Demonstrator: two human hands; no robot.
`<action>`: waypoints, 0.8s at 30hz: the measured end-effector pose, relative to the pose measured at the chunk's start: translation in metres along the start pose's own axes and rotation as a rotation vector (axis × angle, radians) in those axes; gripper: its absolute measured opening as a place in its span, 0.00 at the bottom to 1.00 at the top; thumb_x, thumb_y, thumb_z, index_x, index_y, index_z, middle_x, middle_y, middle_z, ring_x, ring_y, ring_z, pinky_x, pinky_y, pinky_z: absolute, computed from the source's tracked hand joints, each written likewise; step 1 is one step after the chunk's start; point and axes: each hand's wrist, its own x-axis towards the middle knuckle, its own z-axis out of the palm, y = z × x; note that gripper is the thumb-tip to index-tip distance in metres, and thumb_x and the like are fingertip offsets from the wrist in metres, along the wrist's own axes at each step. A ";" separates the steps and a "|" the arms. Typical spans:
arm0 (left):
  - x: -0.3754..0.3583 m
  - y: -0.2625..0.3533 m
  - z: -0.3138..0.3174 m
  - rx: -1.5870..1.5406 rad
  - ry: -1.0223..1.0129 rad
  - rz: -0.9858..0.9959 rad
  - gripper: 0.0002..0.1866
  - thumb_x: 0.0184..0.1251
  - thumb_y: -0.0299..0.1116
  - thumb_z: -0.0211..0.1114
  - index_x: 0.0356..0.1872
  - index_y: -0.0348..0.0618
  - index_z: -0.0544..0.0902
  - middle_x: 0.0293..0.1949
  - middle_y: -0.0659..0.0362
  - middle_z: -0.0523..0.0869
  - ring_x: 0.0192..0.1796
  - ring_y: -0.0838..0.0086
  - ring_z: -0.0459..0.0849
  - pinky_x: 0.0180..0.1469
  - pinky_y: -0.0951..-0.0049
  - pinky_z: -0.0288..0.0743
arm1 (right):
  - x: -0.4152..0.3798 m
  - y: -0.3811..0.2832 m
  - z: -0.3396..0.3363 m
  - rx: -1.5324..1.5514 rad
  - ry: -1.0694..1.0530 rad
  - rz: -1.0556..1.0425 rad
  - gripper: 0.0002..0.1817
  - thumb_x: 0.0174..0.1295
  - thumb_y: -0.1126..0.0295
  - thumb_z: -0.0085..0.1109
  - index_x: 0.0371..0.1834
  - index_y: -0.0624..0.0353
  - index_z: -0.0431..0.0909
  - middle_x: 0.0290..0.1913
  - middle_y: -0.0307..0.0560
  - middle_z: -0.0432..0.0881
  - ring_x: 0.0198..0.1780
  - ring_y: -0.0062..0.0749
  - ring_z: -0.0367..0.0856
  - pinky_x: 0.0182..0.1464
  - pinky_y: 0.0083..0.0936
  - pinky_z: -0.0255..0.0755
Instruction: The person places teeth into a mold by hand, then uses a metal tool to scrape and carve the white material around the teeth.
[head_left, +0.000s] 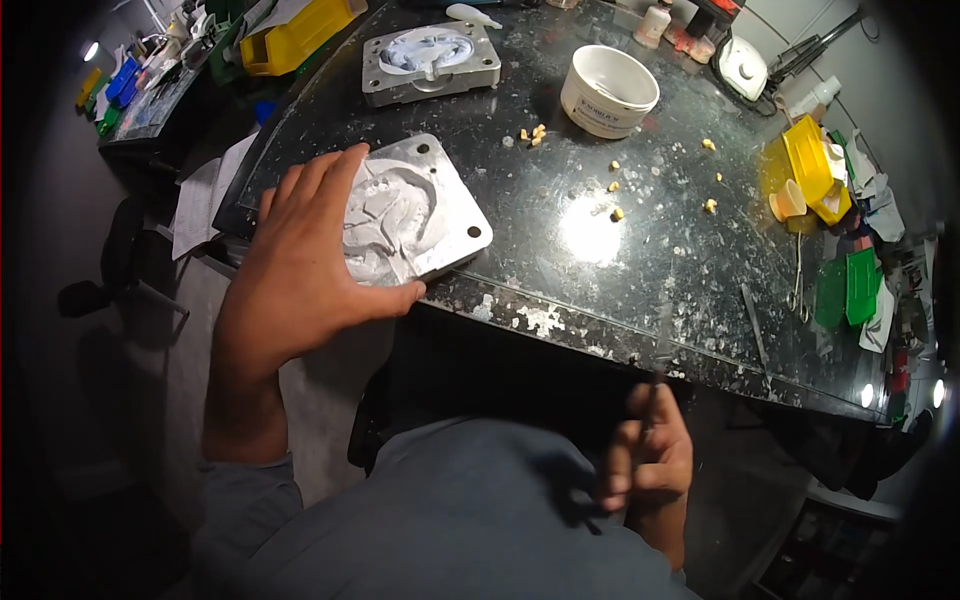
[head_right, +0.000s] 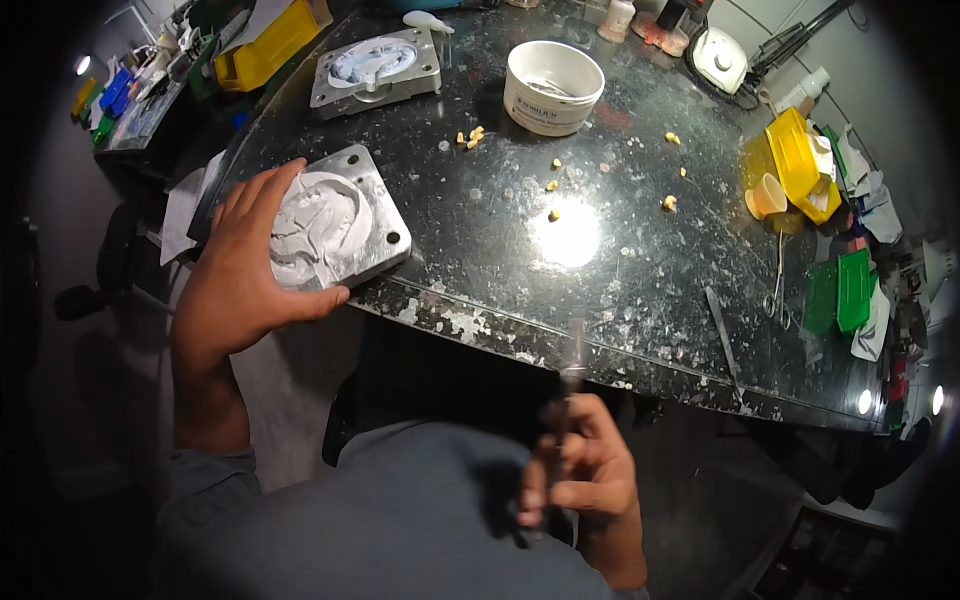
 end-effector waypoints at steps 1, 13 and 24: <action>-0.001 0.005 0.002 0.004 0.030 -0.059 0.61 0.40 0.45 0.87 0.79 0.38 0.65 0.74 0.43 0.72 0.76 0.47 0.68 0.78 0.52 0.59 | 0.006 -0.003 0.013 -0.174 0.003 0.111 0.34 0.65 0.86 0.63 0.72 0.67 0.58 0.44 0.61 0.85 0.43 0.48 0.90 0.46 0.37 0.86; -0.023 0.026 0.030 0.074 0.293 -0.162 0.62 0.40 0.38 0.87 0.80 0.40 0.61 0.72 0.45 0.71 0.75 0.47 0.68 0.77 0.48 0.62 | 0.098 0.031 0.063 -1.102 0.152 0.302 0.14 0.86 0.60 0.47 0.53 0.59 0.73 0.24 0.40 0.75 0.24 0.21 0.75 0.30 0.27 0.68; -0.023 0.015 0.025 -0.038 0.247 -0.089 0.62 0.40 0.38 0.85 0.81 0.38 0.60 0.76 0.42 0.67 0.77 0.44 0.65 0.79 0.48 0.62 | 0.122 0.043 0.062 -0.990 0.156 0.316 0.16 0.86 0.59 0.46 0.47 0.61 0.73 0.21 0.36 0.70 0.21 0.20 0.67 0.26 0.27 0.63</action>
